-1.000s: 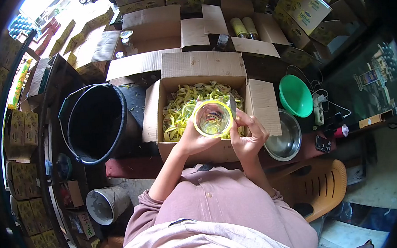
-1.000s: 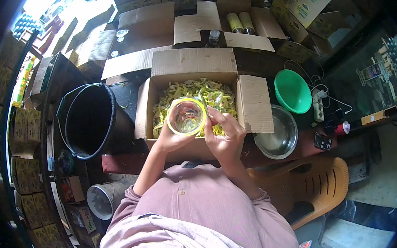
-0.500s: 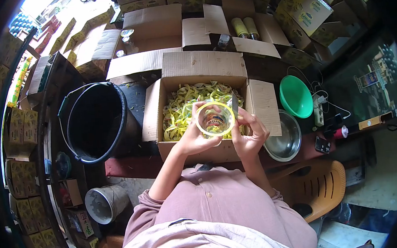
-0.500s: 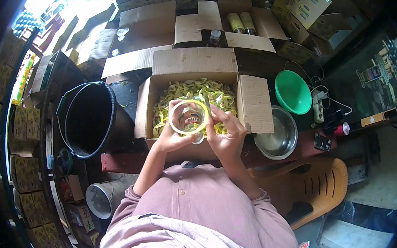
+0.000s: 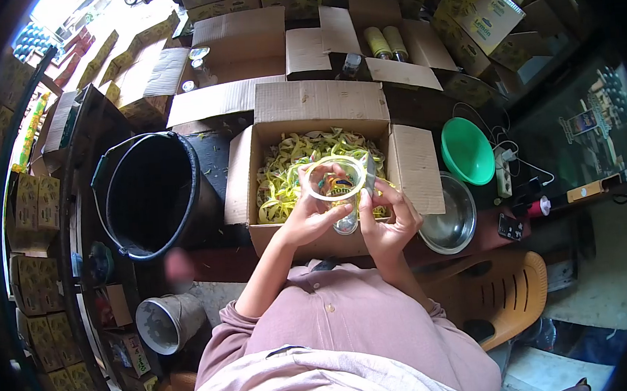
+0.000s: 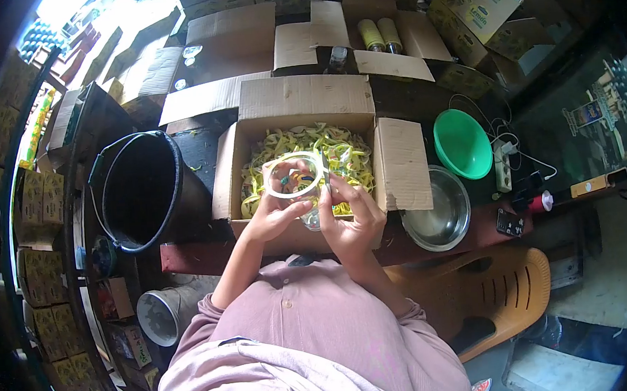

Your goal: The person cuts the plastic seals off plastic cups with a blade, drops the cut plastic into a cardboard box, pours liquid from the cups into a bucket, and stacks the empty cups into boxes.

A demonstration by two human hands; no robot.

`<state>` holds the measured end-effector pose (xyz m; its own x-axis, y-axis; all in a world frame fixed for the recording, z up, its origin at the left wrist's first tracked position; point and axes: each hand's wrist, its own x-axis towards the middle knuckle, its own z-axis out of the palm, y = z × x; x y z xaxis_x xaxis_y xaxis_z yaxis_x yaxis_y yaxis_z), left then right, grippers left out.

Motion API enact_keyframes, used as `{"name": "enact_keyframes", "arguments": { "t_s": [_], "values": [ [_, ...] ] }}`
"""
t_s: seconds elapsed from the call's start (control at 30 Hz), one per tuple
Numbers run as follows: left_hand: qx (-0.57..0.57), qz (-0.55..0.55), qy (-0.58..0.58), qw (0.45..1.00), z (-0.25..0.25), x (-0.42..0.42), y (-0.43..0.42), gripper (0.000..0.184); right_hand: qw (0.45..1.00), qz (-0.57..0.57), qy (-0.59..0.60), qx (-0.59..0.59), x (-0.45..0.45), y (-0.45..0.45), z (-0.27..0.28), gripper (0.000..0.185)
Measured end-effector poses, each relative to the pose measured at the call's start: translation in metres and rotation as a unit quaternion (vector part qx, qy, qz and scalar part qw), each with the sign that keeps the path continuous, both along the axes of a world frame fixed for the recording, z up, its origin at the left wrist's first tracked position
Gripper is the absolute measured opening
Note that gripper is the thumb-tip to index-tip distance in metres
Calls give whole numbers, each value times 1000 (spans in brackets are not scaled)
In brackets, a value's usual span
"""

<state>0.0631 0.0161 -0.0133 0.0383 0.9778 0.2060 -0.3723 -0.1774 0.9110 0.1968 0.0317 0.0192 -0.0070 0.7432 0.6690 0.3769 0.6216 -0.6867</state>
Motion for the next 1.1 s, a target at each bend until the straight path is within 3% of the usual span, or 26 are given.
{"name": "enact_keyframes", "arguments": {
  "t_s": [0.33,0.47,0.6,0.67,0.77,1.1],
  "values": [
    [70,26,158,985,-15,-3,0,67,998,-24,-43,23,1,6,3,30],
    [36,10,86,996,-1,0,-5,58,999,-5,-32,16,3,11,5,32],
    [61,-3,163,985,-9,-9,1,60,999,28,-29,-3,7,15,6,31],
    [37,-10,132,991,-6,-8,1,62,1000,17,-6,-13,7,14,2,30],
    [14,-19,-10,1000,5,-2,-1,62,1000,3,5,-21,7,9,2,28],
    [17,5,-11,1000,-1,-2,1,61,1000,-13,1,8,0,1,0,27]
  ]
}}
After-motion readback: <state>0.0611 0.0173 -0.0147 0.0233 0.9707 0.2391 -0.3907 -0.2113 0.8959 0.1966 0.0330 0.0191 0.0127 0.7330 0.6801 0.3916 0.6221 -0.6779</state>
